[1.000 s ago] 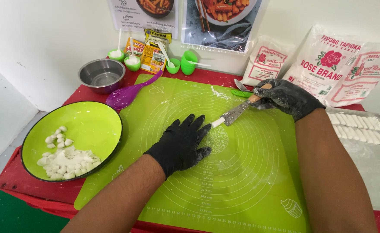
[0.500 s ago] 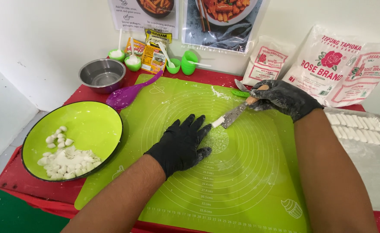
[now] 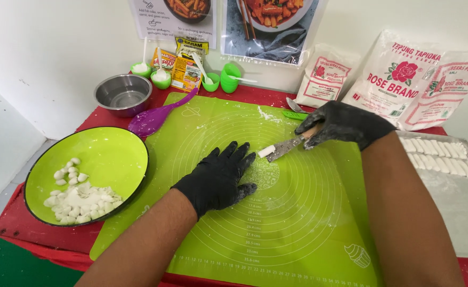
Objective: Cutting small pieces of dough from a roll and arranging them on a metal tray for processing.
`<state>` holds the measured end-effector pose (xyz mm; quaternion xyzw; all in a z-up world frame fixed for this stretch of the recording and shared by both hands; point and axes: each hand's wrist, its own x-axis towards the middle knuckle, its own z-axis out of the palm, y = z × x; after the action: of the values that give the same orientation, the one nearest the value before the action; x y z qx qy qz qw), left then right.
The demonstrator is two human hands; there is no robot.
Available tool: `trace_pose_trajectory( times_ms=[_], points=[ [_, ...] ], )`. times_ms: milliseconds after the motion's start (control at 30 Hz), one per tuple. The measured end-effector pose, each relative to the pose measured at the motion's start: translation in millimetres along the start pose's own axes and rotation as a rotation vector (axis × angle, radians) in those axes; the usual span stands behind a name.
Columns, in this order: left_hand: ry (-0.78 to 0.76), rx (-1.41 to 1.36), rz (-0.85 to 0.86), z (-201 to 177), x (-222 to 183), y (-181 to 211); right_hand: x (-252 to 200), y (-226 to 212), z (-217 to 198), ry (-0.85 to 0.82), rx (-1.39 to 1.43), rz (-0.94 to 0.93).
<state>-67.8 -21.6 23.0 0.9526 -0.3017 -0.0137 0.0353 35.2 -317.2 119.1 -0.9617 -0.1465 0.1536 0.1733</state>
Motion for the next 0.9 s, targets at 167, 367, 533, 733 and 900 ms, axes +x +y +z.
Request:
trace_pose_trajectory(
  times_ms=[167, 367, 533, 733, 900],
  points=[
    [0.039, -0.054, -0.025, 0.0, 2.4, -9.9, 27.8, 13.2, 25.7, -0.066, 0.034, -0.087],
    [0.008, -0.051, -0.073, -5.6, 0.0, -13.4, 12.5, -21.3, 25.8, -0.099, 0.071, -0.149],
    [-0.033, -0.044, -0.095, -6.2, -1.4, -15.8, -17.1, -47.0, -2.2, -0.061, 0.202, -0.162],
    [-0.104, 0.003, -0.089, -10.4, 2.1, -16.5, -68.1, -64.1, -48.5, 0.168, 0.225, -0.184],
    [-0.024, -0.224, -0.065, 15.6, 8.5, -28.3, -127.4, -38.5, -54.8, 0.286, -0.177, -0.223]
  ],
)
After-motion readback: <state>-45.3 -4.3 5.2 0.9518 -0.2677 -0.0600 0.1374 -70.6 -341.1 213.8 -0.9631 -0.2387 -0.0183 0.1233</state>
